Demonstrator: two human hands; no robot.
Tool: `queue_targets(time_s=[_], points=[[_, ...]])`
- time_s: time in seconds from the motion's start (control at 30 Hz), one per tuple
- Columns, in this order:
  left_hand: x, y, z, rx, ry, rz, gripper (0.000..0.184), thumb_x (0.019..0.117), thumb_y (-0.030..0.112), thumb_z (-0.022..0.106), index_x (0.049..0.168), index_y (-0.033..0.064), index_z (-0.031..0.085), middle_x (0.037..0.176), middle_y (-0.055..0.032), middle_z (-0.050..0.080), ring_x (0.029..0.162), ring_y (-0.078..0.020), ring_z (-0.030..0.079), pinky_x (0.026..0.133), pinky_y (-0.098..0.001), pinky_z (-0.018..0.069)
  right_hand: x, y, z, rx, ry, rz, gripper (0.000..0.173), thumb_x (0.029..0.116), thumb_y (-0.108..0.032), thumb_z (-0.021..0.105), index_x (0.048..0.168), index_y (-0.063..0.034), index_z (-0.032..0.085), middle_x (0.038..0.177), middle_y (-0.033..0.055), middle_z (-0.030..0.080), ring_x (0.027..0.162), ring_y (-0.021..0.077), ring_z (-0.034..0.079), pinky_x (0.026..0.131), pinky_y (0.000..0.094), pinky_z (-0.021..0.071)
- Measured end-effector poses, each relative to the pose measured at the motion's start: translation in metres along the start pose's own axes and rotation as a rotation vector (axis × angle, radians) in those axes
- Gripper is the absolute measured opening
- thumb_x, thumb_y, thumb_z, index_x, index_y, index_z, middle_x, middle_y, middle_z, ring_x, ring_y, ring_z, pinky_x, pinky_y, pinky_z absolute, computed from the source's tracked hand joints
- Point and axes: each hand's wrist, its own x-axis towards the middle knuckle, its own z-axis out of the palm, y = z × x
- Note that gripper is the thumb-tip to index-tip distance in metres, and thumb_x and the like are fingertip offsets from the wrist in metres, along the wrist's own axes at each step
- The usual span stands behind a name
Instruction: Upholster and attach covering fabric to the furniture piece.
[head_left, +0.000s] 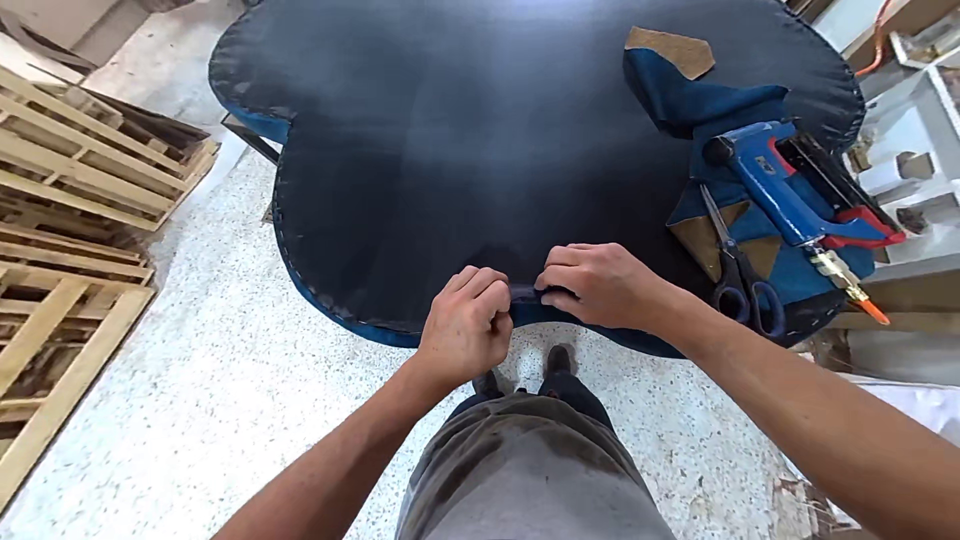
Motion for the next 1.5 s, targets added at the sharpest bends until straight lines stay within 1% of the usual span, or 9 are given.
queue_targets(time_s=[0.1, 0.17, 0.37, 0.67, 0.9, 1.07, 1.23, 1.43, 1.5], points=[[0.005, 0.007, 0.005, 0.010, -0.027, -0.063, 0.033, 0.0844, 0.032, 0.068, 0.112, 0.0138, 0.075, 0.111, -0.0009, 0.071, 0.104, -0.0165, 0.067, 0.088, -0.0371, 0.0579, 0.003, 0.002, 0.001, -0.035, 0.030, -0.056, 0.015, 0.0965, -0.022, 0.064, 0.091, -0.0139, 0.075, 0.087, -0.0001, 0.068, 0.079, 0.0141, 0.067, 0.065, 0.0312, 0.0560], [0.008, 0.008, 0.011, 0.066, -0.028, -0.057, 0.034, 0.0955, 0.039, 0.066, 0.119, 0.0161, 0.076, 0.108, -0.0006, 0.071, 0.101, -0.0171, 0.066, 0.086, -0.0347, 0.0570, 0.003, -0.002, 0.005, -0.135, 0.103, -0.115, 0.018, 0.0979, -0.017, 0.061, 0.085, -0.0092, 0.070, 0.082, 0.0038, 0.065, 0.070, 0.0174, 0.065, 0.054, 0.0316, 0.0514], [0.006, -0.001, 0.018, 0.156, 0.073, 0.216, 0.019, 0.0971, 0.011, 0.063, 0.108, 0.0068, 0.078, 0.095, -0.0073, 0.072, 0.089, -0.0227, 0.067, 0.077, -0.0339, 0.0574, -0.007, -0.006, 0.020, -0.291, 0.319, -0.230, 0.016, 0.0979, -0.006, 0.059, 0.084, -0.0018, 0.066, 0.078, 0.0107, 0.061, 0.061, 0.0225, 0.060, 0.048, 0.0323, 0.0481], [0.009, -0.007, 0.016, 0.106, -0.020, 0.310, 0.020, 0.0932, 0.003, 0.059, 0.103, 0.0043, 0.077, 0.096, -0.0095, 0.071, 0.090, -0.0239, 0.067, 0.077, -0.0340, 0.0581, -0.022, -0.013, 0.002, -0.239, 0.065, -0.163, 0.018, 0.0981, 0.000, 0.055, 0.100, -0.0043, 0.073, 0.099, 0.0080, 0.069, 0.090, 0.0230, 0.067, 0.072, 0.0331, 0.0567], [0.012, -0.004, 0.015, 0.079, -0.102, 0.250, 0.020, 0.0911, 0.003, 0.059, 0.100, 0.0062, 0.077, 0.094, -0.0074, 0.069, 0.089, -0.0231, 0.066, 0.075, -0.0351, 0.0571, -0.024, -0.021, 0.005, -0.162, 0.096, 0.057, 0.019, 0.0977, -0.004, 0.058, 0.101, -0.0076, 0.076, 0.099, 0.0061, 0.070, 0.092, 0.0223, 0.067, 0.076, 0.0339, 0.0580], [0.014, 0.001, 0.011, 0.080, -0.168, 0.199, 0.018, 0.0910, 0.003, 0.061, 0.098, 0.0082, 0.077, 0.092, -0.0049, 0.069, 0.088, -0.0217, 0.065, 0.072, -0.0346, 0.0563, -0.049, -0.037, -0.042, -0.113, 0.341, 0.531, 0.024, 0.0984, -0.023, 0.066, 0.117, -0.0124, 0.076, 0.115, 0.0075, 0.071, 0.102, 0.0215, 0.071, 0.083, 0.0420, 0.0613], [0.016, 0.002, 0.010, 0.043, -0.176, 0.166, 0.017, 0.0881, 0.003, 0.063, 0.095, 0.0088, 0.077, 0.090, -0.0042, 0.069, 0.087, -0.0211, 0.065, 0.071, -0.0340, 0.0561, -0.115, -0.017, -0.079, -0.339, 0.347, 1.099, 0.049, 0.0996, -0.036, 0.061, 0.138, -0.0050, 0.062, 0.138, 0.0287, 0.055, 0.127, 0.0522, 0.051, 0.097, 0.0718, 0.0433], [0.014, 0.001, 0.011, 0.034, -0.138, 0.170, 0.018, 0.0896, 0.004, 0.062, 0.098, 0.0084, 0.077, 0.090, -0.0045, 0.068, 0.086, -0.0207, 0.064, 0.069, -0.0320, 0.0552, -0.094, -0.051, -0.055, -0.283, 0.346, 0.903, 0.040, 0.0989, -0.035, 0.059, 0.128, -0.0100, 0.072, 0.128, 0.0173, 0.066, 0.121, 0.0381, 0.062, 0.095, 0.0586, 0.0522], [0.016, 0.000, 0.010, 0.036, -0.151, 0.185, 0.018, 0.0899, 0.004, 0.061, 0.098, 0.0079, 0.077, 0.090, -0.0047, 0.067, 0.085, -0.0206, 0.064, 0.069, -0.0316, 0.0547, -0.093, -0.040, -0.051, -0.346, 0.324, 0.933, 0.045, 0.0971, -0.038, 0.060, 0.131, -0.0101, 0.069, 0.135, 0.0207, 0.062, 0.127, 0.0443, 0.056, 0.100, 0.0632, 0.0472]])
